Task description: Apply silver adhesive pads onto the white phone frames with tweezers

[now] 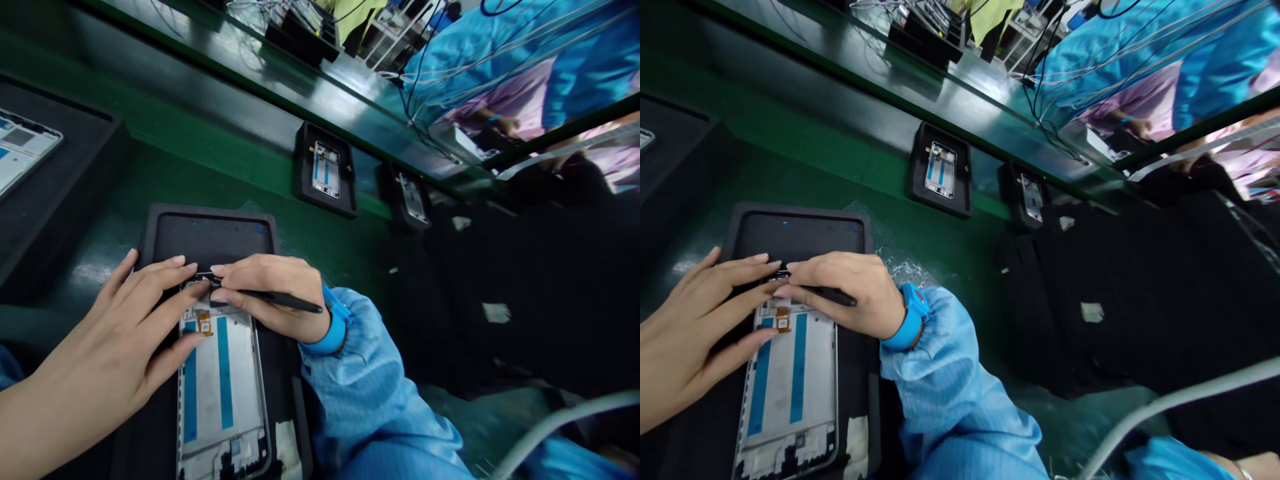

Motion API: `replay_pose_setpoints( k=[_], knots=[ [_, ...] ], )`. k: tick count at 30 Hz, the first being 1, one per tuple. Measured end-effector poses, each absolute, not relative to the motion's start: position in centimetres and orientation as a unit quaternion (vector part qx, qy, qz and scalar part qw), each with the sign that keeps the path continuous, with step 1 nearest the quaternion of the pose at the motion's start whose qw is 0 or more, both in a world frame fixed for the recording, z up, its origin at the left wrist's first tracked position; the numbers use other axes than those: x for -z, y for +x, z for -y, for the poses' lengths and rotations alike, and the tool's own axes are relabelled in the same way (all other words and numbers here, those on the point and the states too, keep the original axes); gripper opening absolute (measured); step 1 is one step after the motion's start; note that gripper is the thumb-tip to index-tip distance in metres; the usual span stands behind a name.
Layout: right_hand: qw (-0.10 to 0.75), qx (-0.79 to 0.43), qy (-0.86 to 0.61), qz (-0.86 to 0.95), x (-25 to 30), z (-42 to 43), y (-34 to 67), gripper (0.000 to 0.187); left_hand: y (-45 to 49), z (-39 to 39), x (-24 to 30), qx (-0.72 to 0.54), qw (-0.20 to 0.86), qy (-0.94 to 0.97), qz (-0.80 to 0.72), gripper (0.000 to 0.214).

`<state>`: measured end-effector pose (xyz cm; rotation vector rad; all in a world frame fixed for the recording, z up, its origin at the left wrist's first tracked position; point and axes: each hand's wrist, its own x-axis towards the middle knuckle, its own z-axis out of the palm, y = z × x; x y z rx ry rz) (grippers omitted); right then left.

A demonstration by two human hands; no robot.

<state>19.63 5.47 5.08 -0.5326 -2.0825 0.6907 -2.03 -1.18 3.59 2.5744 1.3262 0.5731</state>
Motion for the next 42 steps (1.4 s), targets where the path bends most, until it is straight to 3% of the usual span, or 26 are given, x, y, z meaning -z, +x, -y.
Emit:
replay_pose_setpoints(
  k=[22,42],
  knots=[
    [0.483,-0.398,-0.257,0.736,-4.4,-5.5,19.4,0.014,-2.0,1.1,-3.6,-0.179,0.082,0.874,-0.444,0.051],
    [0.409,-0.360,-0.275,0.792,-5.4,-6.1,18.9,0.012,-2.0,1.1,-3.6,-0.191,0.077,0.873,-0.443,0.050]
  ],
)
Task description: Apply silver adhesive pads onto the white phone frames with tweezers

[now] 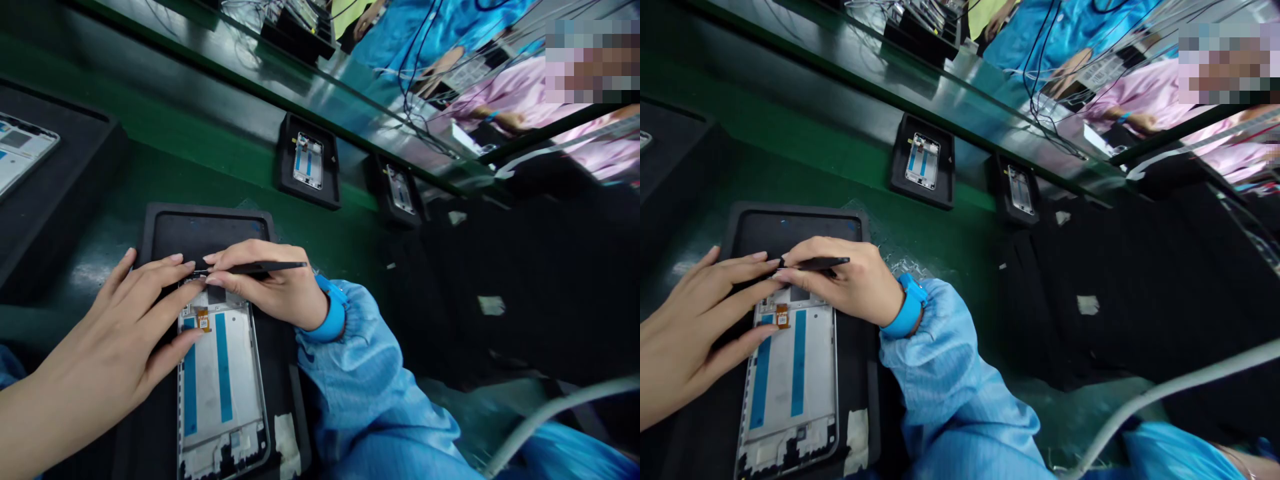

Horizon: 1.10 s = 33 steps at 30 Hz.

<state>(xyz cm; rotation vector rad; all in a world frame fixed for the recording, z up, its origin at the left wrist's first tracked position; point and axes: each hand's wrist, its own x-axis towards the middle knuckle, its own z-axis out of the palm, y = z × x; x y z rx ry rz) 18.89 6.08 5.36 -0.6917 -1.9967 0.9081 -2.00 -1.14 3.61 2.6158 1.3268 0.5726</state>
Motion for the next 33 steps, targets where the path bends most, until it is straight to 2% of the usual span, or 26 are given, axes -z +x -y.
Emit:
replay_pose_setpoints(
  k=[8,13,33],
  knots=[
    [0.328,-0.336,-0.300,0.830,-6.4,-8.1,18.1,0.015,-2.1,1.2,-3.5,-0.195,0.095,0.864,-0.454,0.047],
    [0.357,-0.359,-0.306,0.806,-6.0,-8.1,18.6,0.017,-2.0,1.1,-3.6,-0.197,0.094,0.867,-0.449,0.045],
    [0.375,-0.366,-0.321,0.789,-5.6,-7.7,18.4,0.020,-2.0,1.1,-3.7,-0.196,0.103,0.864,-0.453,0.045]
  ],
)
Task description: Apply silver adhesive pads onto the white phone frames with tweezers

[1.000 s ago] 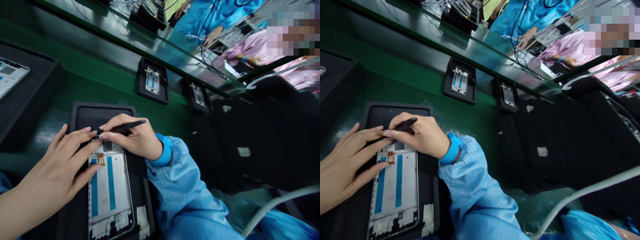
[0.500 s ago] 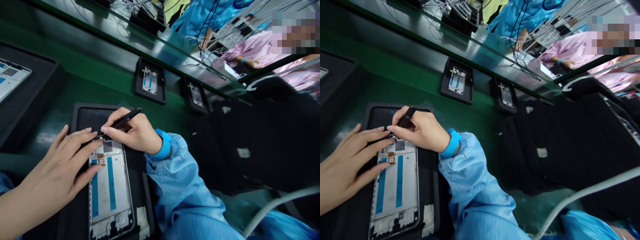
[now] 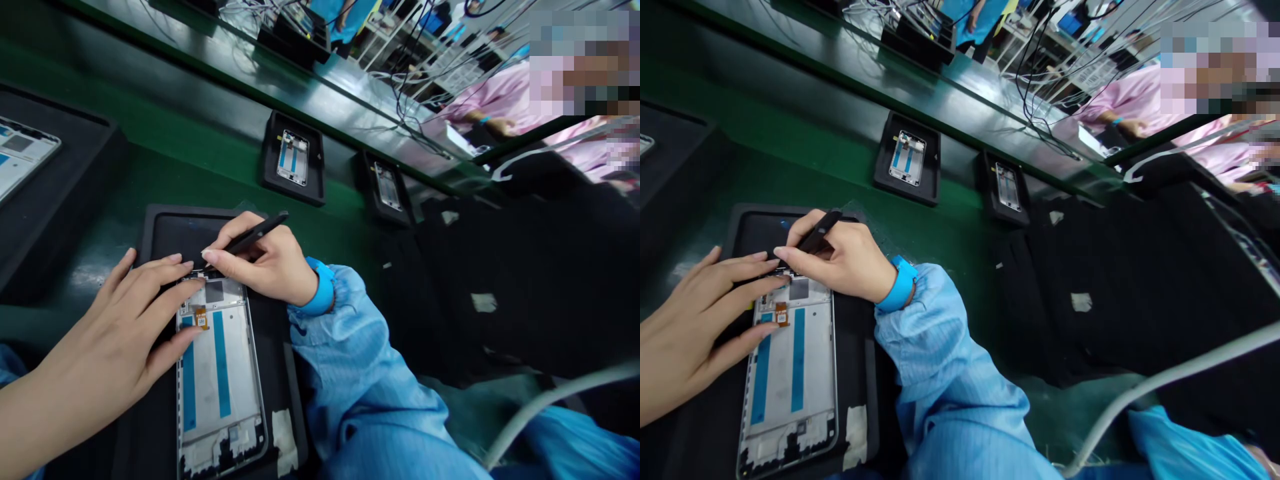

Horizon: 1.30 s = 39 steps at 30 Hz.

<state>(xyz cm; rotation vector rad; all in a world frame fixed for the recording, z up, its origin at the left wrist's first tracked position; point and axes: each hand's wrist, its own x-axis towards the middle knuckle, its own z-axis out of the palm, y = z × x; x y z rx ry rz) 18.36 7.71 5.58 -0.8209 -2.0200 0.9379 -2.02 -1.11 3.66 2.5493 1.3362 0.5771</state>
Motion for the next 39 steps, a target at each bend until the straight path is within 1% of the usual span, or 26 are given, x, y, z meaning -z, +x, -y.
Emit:
replay_pose_setpoints(
  k=[3,8,15,24,29,32,35,39],
  knots=[
    [0.362,-0.370,-0.319,0.794,-5.61,-7.69,18.35,0.019,-2.03,1.15,-3.73,-0.191,0.101,0.866,-0.451,0.045],
    [0.367,-0.368,-0.308,0.797,-5.60,-7.95,18.07,0.018,-1.93,1.22,-3.76,-0.194,0.098,0.865,-0.452,0.044],
    [0.355,-0.420,-0.329,0.768,-5.46,-8.33,18.21,0.029,-2.01,1.06,-3.98,-0.192,0.099,0.864,-0.455,0.046],
    [0.348,-0.362,-0.292,0.814,-5.68,-7.93,17.93,0.023,-1.87,0.95,-3.84,-0.200,0.104,0.860,-0.458,0.041],
    [0.372,-0.365,-0.304,0.798,-5.33,-7.98,18.16,0.018,-2.19,1.12,-3.77,-0.188,0.099,0.862,-0.460,0.044],
    [0.369,-0.346,-0.274,0.818,-5.17,-7.83,18.28,0.018,-2.20,1.11,-3.82,-0.189,0.100,0.863,-0.459,0.043],
    [0.386,-0.331,-0.241,0.827,-5.05,-7.55,18.38,0.016,-2.12,1.07,-3.82,-0.189,0.099,0.864,-0.457,0.042],
    [0.424,-0.351,-0.279,0.787,-5.00,-7.48,18.63,0.019,-2.06,1.09,-3.80,-0.186,0.100,0.863,-0.459,0.046]
  ],
)
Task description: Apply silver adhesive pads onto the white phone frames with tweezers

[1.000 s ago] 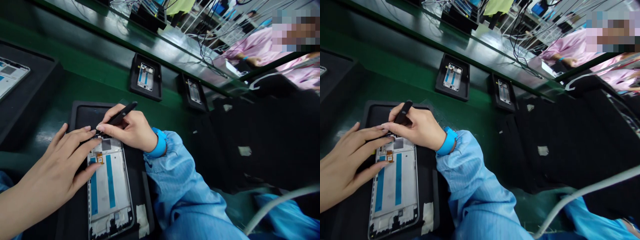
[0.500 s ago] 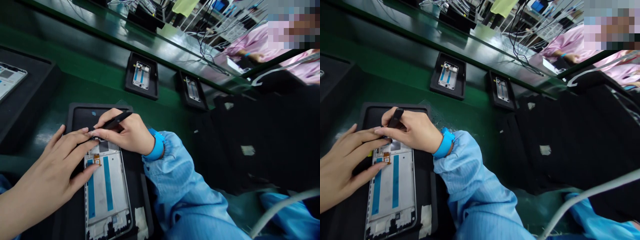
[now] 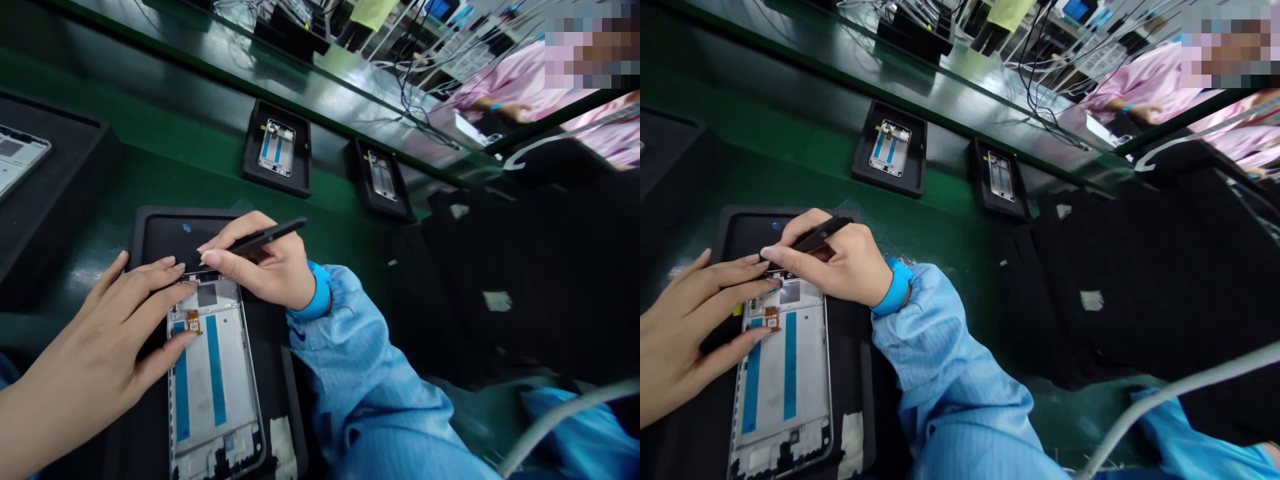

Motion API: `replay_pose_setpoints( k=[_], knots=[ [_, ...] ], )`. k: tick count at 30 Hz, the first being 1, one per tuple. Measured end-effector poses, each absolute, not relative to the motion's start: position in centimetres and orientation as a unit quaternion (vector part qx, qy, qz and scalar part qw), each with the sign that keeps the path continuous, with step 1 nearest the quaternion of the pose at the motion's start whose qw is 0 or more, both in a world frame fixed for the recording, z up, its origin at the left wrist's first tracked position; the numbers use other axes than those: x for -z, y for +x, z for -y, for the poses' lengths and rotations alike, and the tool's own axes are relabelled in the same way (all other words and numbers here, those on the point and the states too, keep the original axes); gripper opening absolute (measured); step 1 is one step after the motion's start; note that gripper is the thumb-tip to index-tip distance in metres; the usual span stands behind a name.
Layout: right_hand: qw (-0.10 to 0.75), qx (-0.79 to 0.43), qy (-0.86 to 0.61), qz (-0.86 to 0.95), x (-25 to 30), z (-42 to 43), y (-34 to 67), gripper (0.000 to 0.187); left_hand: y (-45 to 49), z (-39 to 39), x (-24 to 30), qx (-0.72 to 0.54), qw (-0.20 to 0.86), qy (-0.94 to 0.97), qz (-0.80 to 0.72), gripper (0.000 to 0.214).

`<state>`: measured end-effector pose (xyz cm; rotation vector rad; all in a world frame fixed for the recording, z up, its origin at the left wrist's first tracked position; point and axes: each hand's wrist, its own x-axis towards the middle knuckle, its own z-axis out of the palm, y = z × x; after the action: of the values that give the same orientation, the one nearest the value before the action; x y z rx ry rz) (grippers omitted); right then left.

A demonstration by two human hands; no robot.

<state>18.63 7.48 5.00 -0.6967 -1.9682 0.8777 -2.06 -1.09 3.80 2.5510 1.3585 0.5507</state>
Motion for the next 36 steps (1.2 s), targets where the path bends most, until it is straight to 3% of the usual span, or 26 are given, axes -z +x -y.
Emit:
replay_pose_setpoints(
  k=[7,12,14,18,24,26,29,36],
  knots=[
    [0.387,-0.339,-0.254,0.819,-4.8,-7.5,18.1,0.018,-2.1,1.1,-3.8,-0.182,0.101,0.866,-0.455,0.045],
    [0.484,-0.213,-0.321,0.786,-5.4,-8.1,19.5,0.021,-2.2,1.0,-3.9,-0.170,0.076,0.874,-0.448,0.044],
    [0.429,-0.131,-0.347,0.823,-6.1,-8.7,20.8,0.022,-2.2,1.0,-3.9,-0.164,0.073,0.878,-0.444,0.042],
    [0.159,-0.102,-0.368,0.910,-6.9,-9.9,22.3,0.038,-2.0,0.9,-3.7,-0.169,0.061,0.876,-0.448,0.037],
    [0.008,-0.089,-0.391,0.916,-7.7,-13.4,21.4,0.027,-2.9,0.3,-3.7,-0.235,0.095,0.847,-0.468,0.034],
    [-0.008,-0.073,-0.434,0.898,-8.9,-15.7,21.8,0.024,-3.9,-0.1,-4.5,-0.321,0.086,0.780,-0.531,0.036],
    [0.044,-0.034,-0.565,0.823,-10.7,-19.9,22.6,0.029,-5.4,-0.8,-5.8,-0.407,0.080,0.667,-0.619,0.042],
    [0.063,-0.048,-0.682,0.727,-10.4,-27.7,16.1,0.038,-6.9,-2.6,-4.7,-0.360,0.134,0.635,-0.671,0.050]
  ],
)
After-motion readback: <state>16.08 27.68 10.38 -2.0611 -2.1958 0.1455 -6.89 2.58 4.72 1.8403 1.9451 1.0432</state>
